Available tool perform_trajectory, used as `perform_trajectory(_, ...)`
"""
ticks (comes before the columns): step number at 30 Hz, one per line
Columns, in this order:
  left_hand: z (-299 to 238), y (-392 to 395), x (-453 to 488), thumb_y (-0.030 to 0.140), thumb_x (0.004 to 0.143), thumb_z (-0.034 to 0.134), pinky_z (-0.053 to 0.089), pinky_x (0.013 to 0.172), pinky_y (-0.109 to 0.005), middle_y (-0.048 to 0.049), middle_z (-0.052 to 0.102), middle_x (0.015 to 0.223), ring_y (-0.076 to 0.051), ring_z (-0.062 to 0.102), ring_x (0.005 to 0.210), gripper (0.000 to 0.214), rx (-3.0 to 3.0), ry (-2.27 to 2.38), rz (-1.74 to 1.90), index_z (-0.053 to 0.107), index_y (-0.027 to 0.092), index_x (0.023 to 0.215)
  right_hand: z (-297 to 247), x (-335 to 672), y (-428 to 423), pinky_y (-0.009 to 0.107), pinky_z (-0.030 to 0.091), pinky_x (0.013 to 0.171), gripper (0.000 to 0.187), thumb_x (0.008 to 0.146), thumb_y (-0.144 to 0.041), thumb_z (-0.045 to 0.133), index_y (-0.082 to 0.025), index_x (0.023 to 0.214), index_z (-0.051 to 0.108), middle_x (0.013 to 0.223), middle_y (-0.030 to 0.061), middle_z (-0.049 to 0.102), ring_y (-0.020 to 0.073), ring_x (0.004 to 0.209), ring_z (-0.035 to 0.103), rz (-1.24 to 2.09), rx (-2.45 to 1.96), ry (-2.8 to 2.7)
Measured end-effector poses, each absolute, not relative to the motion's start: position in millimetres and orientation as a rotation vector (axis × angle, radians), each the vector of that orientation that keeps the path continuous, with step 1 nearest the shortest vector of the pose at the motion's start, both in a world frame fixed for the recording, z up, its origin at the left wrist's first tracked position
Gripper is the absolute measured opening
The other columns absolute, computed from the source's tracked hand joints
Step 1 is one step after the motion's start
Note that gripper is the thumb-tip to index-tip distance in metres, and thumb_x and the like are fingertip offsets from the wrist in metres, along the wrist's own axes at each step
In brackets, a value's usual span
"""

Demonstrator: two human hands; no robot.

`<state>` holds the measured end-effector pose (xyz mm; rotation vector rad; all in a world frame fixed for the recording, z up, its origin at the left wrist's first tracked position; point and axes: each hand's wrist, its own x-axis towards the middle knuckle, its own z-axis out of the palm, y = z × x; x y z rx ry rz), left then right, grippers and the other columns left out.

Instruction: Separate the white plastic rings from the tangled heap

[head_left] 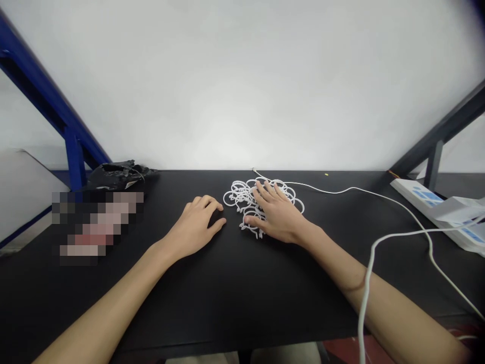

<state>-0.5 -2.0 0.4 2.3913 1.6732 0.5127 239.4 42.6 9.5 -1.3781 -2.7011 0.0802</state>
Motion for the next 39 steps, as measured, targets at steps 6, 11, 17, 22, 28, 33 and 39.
perform_trajectory(6,-1,-2,-1,0.041,0.093,0.048,0.04,0.093,-0.044,-0.0044,0.057,0.115,-0.025,0.049,0.107,0.023,2.385,1.672,0.533,0.057,0.024,0.105,7,236,42,0.048,0.008,0.122,0.094,0.087,-0.075,0.028,-0.008,0.153,0.024,0.16,0.0153,0.015,0.0325,0.148,0.007,0.045,-1.431,-2.668)
perform_trajectory(11,-5,-3,6,0.048,0.093,0.046,0.041,0.092,-0.045,-0.0063,0.058,0.116,-0.026,0.051,0.106,0.032,2.389,1.741,0.582,0.056,0.022,0.107,11,240,42,0.052,0.01,0.121,0.089,0.088,-0.073,0.031,-0.012,0.153,0.024,0.16,0.0133,0.017,0.0337,0.148,0.004,0.079,-1.443,-2.606)
perform_trajectory(17,-11,-2,27,0.067,0.087,0.045,0.035,0.107,-0.05,-0.0101,0.038,0.15,-0.032,0.036,0.135,0.07,2.507,1.659,0.623,0.038,0.023,0.142,21,256,53,0.051,0.019,0.119,0.073,0.098,-0.059,0.021,-0.007,0.146,0.039,0.154,0.0169,0.035,0.0312,0.145,0.024,0.021,-1.432,-2.256)
perform_trajectory(22,-16,2,32,0.059,0.093,0.039,0.033,0.111,-0.05,-0.0099,0.038,0.152,-0.03,0.033,0.139,0.062,2.573,1.637,0.536,0.04,0.022,0.142,21,262,56,0.048,0.037,0.106,0.06,0.099,-0.052,0.025,-0.011,0.126,0.059,0.129,0.0152,0.061,0.0307,0.122,0.051,0.085,-1.433,-2.066)
perform_trajectory(28,-13,2,33,0.046,0.096,0.042,0.038,0.108,-0.047,-0.0106,0.045,0.143,-0.028,0.041,0.131,0.048,2.564,1.61,0.672,0.045,0.019,0.136,20,261,56,0.046,0.042,0.095,0.049,0.099,-0.049,0.03,-0.017,0.11,0.064,0.111,0.0117,0.066,0.0286,0.104,0.055,0.107,-1.417,-1.997)
perform_trajectory(33,-4,0,24,0.034,0.096,0.044,0.042,0.102,-0.043,-0.0068,0.055,0.125,-0.024,0.049,0.117,0.03,2.41,1.623,0.895,0.052,0.021,0.121,23,253,45,0.041,0.044,0.091,0.028,0.097,-0.036,0.042,-0.019,0.1,0.064,0.101,0.0084,0.067,0.0249,0.097,0.055,0.095,-1.277,-2.045)
perform_trajectory(39,1,2,10,0.025,0.094,0.043,0.043,0.095,-0.039,-0.0039,0.06,0.109,-0.022,0.052,0.107,0.019,2.345,1.671,1.042,0.057,0.021,0.107,18,239,27,0.044,0.039,0.1,0.022,0.085,-0.037,0.062,-0.019,0.098,0.064,0.11,0.0092,0.063,0.0269,0.112,0.049,0.034,-0.984,-2.447)
